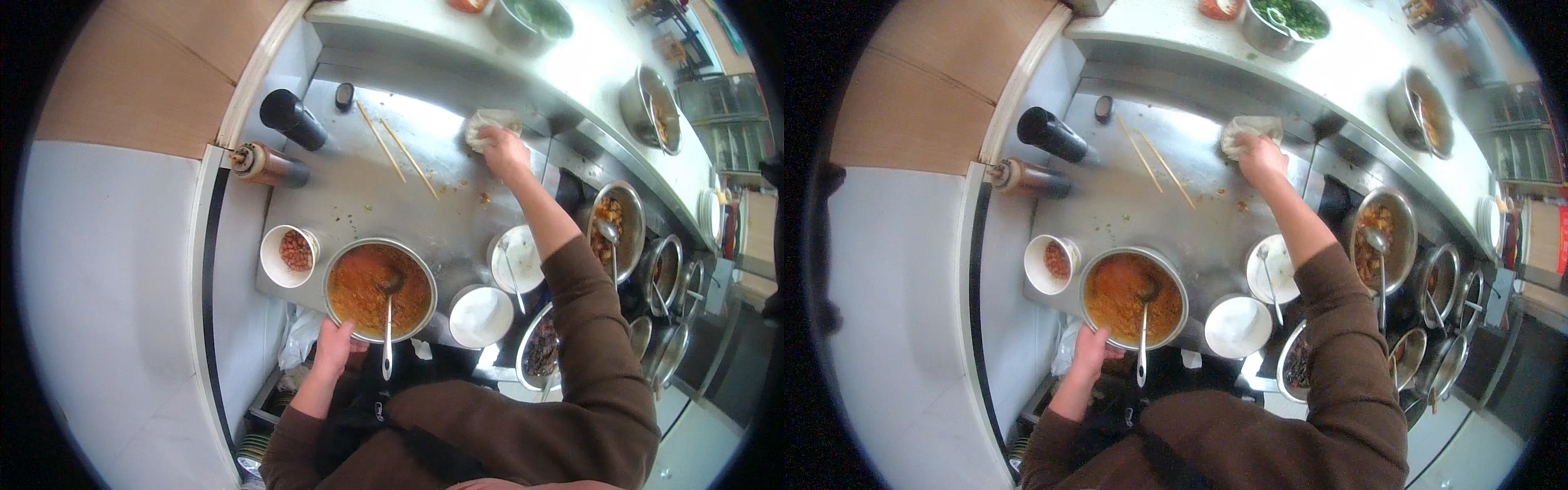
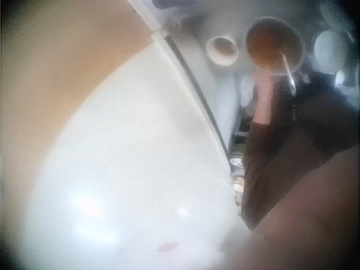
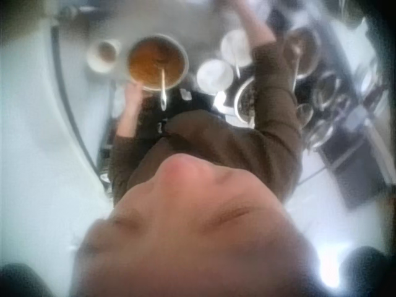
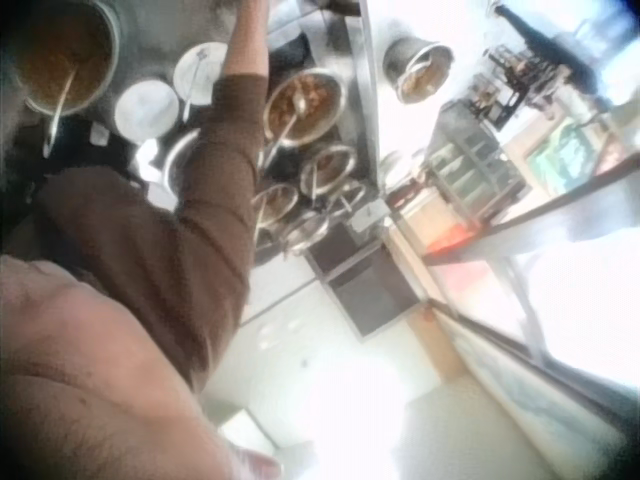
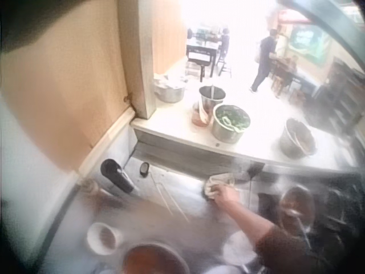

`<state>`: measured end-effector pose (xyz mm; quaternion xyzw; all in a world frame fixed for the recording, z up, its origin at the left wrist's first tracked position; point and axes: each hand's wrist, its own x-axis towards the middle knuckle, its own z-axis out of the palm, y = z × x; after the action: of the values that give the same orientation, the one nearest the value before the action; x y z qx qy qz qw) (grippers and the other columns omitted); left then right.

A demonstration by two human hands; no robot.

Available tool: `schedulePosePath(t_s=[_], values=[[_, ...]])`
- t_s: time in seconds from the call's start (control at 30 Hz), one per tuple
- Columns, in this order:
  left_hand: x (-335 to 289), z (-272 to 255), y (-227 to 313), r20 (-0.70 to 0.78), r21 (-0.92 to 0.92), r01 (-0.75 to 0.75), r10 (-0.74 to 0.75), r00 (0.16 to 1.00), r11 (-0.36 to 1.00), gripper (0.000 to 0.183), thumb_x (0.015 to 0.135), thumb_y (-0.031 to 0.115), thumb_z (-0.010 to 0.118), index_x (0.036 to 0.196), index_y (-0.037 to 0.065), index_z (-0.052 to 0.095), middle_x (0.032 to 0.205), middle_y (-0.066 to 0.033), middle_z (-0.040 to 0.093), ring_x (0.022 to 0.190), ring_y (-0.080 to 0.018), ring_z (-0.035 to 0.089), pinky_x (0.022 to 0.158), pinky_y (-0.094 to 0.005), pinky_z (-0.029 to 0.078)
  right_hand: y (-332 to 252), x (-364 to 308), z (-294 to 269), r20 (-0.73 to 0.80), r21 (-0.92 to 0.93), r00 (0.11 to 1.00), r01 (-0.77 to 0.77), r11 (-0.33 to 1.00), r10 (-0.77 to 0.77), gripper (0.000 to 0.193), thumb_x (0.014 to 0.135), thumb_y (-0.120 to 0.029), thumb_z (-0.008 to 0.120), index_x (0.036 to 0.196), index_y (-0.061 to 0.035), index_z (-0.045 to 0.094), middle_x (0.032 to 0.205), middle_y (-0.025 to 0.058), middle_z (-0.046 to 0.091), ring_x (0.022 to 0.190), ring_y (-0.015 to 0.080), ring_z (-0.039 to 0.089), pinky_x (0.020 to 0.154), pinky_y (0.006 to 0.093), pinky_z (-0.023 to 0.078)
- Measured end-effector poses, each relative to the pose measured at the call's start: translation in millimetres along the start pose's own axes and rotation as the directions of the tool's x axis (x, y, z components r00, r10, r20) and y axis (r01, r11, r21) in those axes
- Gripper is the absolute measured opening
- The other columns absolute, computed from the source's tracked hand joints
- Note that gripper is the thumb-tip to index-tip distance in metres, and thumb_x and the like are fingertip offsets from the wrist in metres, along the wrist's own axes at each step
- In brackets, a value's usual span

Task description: The person scoops various ingredients from multiple metal containers into small bowls using ladles and chopsticks. They move between stations, add chopped greens, and combine items in bowls before placing them on a counter.

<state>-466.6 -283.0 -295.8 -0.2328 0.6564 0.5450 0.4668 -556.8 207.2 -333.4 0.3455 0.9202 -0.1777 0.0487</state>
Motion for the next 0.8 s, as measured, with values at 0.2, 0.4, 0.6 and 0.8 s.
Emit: schedulePosePath(t_s=[0.2, 0.4, 0.6, 0.8], values=[[6, -6, -4, 0.065, 0.039, -0.032, 0.030, 0.997, 0.999, 0.037, 0.099, 0.016, 0.050, 0.133, 0.000, 0.049, 0.100, -0.0163, 0.071, 0.069, -0.0225, 0.071, 0.057, -0.0335, 0.062, -80, 24, -28, -0.124, 0.228, 0.949, 0.311, 0.922, -0.290, 0.040, 0.089, -0.014, 0.060, 0.127, -0.0212, 0.070, 0.126, 0.0136, 0.063, 0.119, 0.0347, 0.061, 0.102, 0.0433, 0.050], [7, -5, -10, 0.022, 0.007, -0.036, 0.036, 0.999, 0.999, 0.038, 0.101, 0.015, 0.051, 0.136, 0.000, 0.047, 0.113, -0.0171, 0.068, 0.078, -0.0226, 0.072, 0.060, -0.0332, 0.063, -183, 90, 8, -0.152, 0.107, 0.858, 0.508, 0.854, -0.491, 0.049, 0.090, -0.013, 0.057, 0.138, -0.0221, 0.062, 0.135, 0.0144, 0.062, 0.122, 0.0361, 0.060, 0.105, 0.0456, 0.049], [6, -7, -9, -0.005, 0.000, -0.061, 0.061, 0.998, 0.998, 0.040, 0.100, 0.012, 0.054, 0.137, -0.003, 0.046, 0.119, -0.0162, 0.064, 0.086, -0.0228, 0.072, 0.063, -0.0337, 0.063, -204, 125, 63, 0.156, -0.156, 0.905, 0.419, 0.894, -0.397, 0.048, 0.092, -0.014, 0.055, 0.139, -0.0238, 0.062, 0.138, 0.0173, 0.060, 0.127, 0.0371, 0.058, 0.105, 0.0484, 0.049], [8, -11, -9, 0.015, 0.067, -0.120, 0.119, 0.993, 0.991, 0.038, 0.099, 0.012, 0.055, 0.133, -0.004, 0.049, 0.105, -0.0155, 0.068, 0.076, -0.0210, 0.072, 0.062, -0.0327, 0.062, -177, 53, 80, 0.087, -0.126, 0.835, 0.551, 0.825, -0.544, 0.047, 0.092, -0.007, 0.059, 0.132, -0.0293, 0.068, 0.138, 0.0133, 0.058, 0.129, 0.0350, 0.055, 0.108, 0.0449, 0.049]])
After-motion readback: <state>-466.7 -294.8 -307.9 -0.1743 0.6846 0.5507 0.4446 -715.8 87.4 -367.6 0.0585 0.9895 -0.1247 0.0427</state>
